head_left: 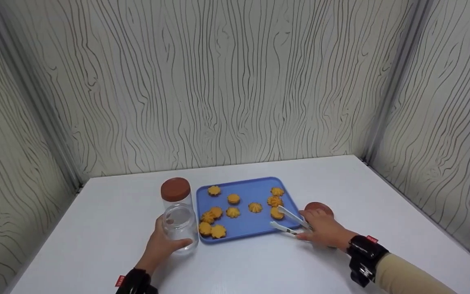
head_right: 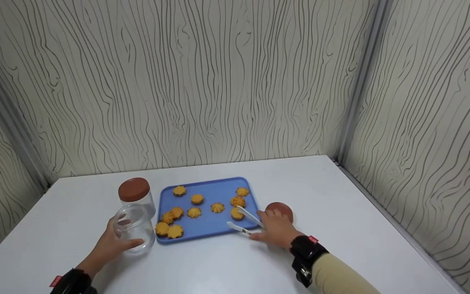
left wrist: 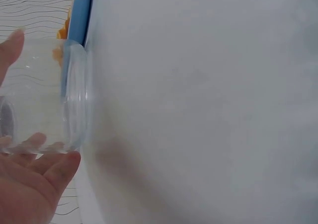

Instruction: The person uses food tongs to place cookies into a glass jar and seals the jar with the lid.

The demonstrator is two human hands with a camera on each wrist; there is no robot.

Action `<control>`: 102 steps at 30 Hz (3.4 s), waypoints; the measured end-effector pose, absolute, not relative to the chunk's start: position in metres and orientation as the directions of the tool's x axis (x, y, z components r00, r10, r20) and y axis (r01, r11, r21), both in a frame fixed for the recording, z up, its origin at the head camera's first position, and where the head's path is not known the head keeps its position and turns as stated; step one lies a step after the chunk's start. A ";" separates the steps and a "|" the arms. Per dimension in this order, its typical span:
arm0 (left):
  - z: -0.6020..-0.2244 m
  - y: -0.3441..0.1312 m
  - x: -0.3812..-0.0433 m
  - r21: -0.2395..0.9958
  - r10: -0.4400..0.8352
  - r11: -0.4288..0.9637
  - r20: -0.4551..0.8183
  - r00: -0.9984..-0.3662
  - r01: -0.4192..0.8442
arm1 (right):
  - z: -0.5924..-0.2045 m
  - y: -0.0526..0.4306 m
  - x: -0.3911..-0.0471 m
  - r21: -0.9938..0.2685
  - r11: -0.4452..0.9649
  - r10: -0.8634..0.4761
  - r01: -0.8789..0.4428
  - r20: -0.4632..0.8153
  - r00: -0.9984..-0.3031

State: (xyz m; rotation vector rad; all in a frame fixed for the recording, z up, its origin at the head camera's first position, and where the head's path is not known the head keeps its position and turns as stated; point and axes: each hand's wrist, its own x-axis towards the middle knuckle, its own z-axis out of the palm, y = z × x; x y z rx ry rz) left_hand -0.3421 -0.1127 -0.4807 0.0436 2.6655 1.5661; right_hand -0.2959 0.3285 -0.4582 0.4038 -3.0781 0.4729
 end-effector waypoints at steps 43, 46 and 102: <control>-0.479 -0.115 -0.339 0.881 0.060 0.473 -0.008 -0.998 0.021 | -0.465 0.318 -0.290 -0.290 0.937 -0.169 -0.196 0.115 -0.979; -0.477 -0.113 -0.338 0.885 0.059 0.466 -0.015 -0.998 0.014 | -0.464 0.316 -0.290 -0.278 0.941 -0.165 -0.195 0.126 -0.978; -0.466 -0.117 -0.349 0.887 0.130 0.456 0.014 -0.991 0.073 | -0.444 0.306 -0.292 -0.383 0.882 -0.241 -0.275 0.136 -0.961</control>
